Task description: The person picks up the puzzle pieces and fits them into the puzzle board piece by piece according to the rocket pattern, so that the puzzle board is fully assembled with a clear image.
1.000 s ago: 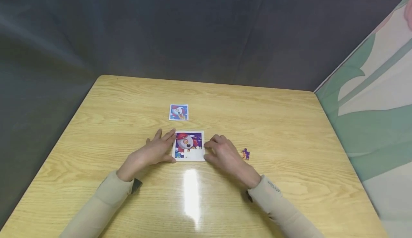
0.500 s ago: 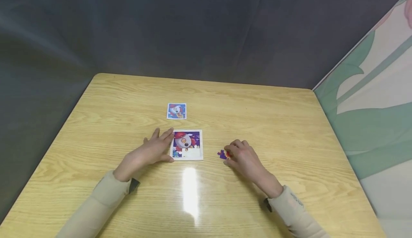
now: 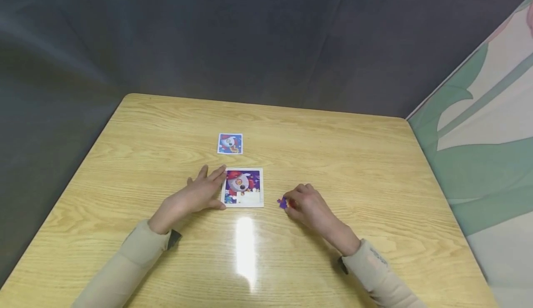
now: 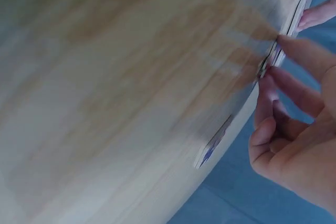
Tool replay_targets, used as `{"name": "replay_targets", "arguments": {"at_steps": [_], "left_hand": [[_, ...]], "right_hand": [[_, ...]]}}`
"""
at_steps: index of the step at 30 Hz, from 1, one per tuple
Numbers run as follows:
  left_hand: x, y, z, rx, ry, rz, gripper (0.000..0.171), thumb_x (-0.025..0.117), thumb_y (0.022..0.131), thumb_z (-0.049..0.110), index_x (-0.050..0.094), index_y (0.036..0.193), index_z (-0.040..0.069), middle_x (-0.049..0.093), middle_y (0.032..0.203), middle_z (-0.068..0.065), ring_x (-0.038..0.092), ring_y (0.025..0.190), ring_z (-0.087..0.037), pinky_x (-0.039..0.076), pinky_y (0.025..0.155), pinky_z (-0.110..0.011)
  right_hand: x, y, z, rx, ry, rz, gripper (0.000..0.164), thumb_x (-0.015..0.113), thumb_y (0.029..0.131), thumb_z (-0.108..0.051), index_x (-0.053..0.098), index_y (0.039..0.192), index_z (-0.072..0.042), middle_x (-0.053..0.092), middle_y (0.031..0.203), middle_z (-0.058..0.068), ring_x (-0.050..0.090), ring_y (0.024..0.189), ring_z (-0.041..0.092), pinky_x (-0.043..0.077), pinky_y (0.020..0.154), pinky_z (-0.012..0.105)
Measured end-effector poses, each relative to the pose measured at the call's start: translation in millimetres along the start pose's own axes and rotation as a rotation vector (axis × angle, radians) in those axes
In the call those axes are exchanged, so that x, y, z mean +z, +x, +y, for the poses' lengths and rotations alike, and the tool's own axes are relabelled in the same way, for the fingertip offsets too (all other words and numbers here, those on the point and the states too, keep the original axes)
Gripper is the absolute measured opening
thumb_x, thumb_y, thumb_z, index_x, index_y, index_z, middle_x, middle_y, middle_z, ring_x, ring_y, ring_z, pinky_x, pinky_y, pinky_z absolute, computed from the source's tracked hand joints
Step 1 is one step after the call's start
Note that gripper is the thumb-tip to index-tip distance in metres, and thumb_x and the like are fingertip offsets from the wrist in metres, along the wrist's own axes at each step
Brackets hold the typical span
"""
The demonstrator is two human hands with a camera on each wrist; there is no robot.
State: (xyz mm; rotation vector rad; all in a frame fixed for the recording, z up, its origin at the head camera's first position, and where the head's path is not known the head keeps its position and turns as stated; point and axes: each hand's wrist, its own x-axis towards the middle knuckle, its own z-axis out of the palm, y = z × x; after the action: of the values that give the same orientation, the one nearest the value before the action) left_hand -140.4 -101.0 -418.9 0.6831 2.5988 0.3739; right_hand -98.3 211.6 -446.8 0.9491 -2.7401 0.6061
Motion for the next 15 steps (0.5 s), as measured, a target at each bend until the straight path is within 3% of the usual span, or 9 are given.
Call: {"name": "replay_targets", "arguments": {"at_steps": [6,10,15], "left_hand": [[0.4,0.0,0.0,-0.003,-0.002,-0.009,0.092,0.070,0.083,0.041,0.026,0.150,-0.002,0.010,0.160,-0.012,0.004,0.138,-0.056,0.020,0.094,-0.080],[0.7,0.5,-0.3,-0.004,-0.006,-0.003,0.092,0.071,0.082,0.042,0.026,0.150,-0.002,0.010,0.160,-0.012,0.004,0.138,-0.056,0.020,0.094,-0.080],[0.6,0.6,-0.5,-0.007,-0.011,0.003,0.093,0.072,0.081,0.041,0.027,0.150,-0.002,0.011,0.160,-0.012,0.004,0.138,-0.056,0.020,0.094,-0.080]], "right_hand": [[7,5,-8,-0.167,0.016,0.025,0.023,0.080,0.068,-0.007,0.074,0.091,-0.006,0.062,0.079,-0.001,0.049,0.073,0.011,0.045,0.061,0.022],[10,9,-17,-0.274,0.000,0.015,0.028,0.082,0.069,-0.011,0.074,0.095,-0.007,0.063,0.086,-0.001,0.052,0.080,0.013,0.048,0.065,0.025],[12,21,-30,-0.309,-0.025,-0.039,0.029,0.080,0.075,-0.018,0.073,0.103,-0.010,0.063,0.095,-0.002,0.053,0.088,0.014,0.048,0.074,0.030]]}}
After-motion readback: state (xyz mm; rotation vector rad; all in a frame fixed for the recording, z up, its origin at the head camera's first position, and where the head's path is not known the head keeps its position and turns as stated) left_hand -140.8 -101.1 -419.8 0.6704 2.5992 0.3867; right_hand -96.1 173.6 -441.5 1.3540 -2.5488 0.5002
